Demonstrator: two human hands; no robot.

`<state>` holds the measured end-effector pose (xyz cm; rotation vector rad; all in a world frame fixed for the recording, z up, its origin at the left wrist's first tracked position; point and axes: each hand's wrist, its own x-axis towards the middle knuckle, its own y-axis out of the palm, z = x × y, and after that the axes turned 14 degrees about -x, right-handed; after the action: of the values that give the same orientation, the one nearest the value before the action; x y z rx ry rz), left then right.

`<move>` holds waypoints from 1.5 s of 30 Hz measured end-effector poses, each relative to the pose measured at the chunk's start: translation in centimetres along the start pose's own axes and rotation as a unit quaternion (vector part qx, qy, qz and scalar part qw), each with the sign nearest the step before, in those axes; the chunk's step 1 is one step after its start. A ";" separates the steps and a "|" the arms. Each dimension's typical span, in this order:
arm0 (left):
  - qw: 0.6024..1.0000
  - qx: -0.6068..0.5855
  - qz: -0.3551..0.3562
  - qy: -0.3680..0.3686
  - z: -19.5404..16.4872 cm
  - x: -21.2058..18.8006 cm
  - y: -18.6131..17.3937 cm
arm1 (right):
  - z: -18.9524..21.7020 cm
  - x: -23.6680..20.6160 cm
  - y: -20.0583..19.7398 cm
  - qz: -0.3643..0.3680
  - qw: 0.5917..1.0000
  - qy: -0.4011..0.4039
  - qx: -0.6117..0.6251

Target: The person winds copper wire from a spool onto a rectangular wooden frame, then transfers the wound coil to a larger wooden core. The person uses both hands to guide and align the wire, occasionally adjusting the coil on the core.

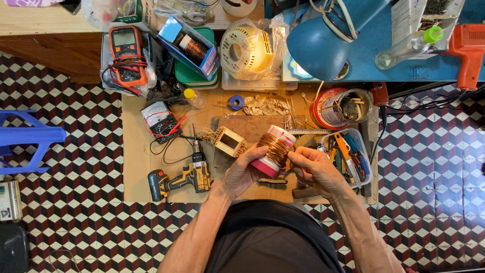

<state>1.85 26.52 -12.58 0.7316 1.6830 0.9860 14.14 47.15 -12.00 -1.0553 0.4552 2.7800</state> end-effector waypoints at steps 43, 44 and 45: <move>0.990 -0.036 -0.071 0.115 0.7 -0.6 -0.2 | 4.1 -2.0 1.6 -0.173 0.955 -0.230 -0.066; 0.990 -0.051 -0.068 0.110 0.7 -0.6 -0.1 | 4.6 -1.9 2.0 -0.181 0.954 -0.223 -0.090; 0.990 -0.066 -0.065 0.105 0.8 -0.5 -0.1 | 5.0 -1.9 2.3 -0.188 0.952 -0.214 -0.114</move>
<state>2.73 26.26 -12.52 0.4365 1.8025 1.0996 11.94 46.54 -6.64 -0.4715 -0.1138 2.6344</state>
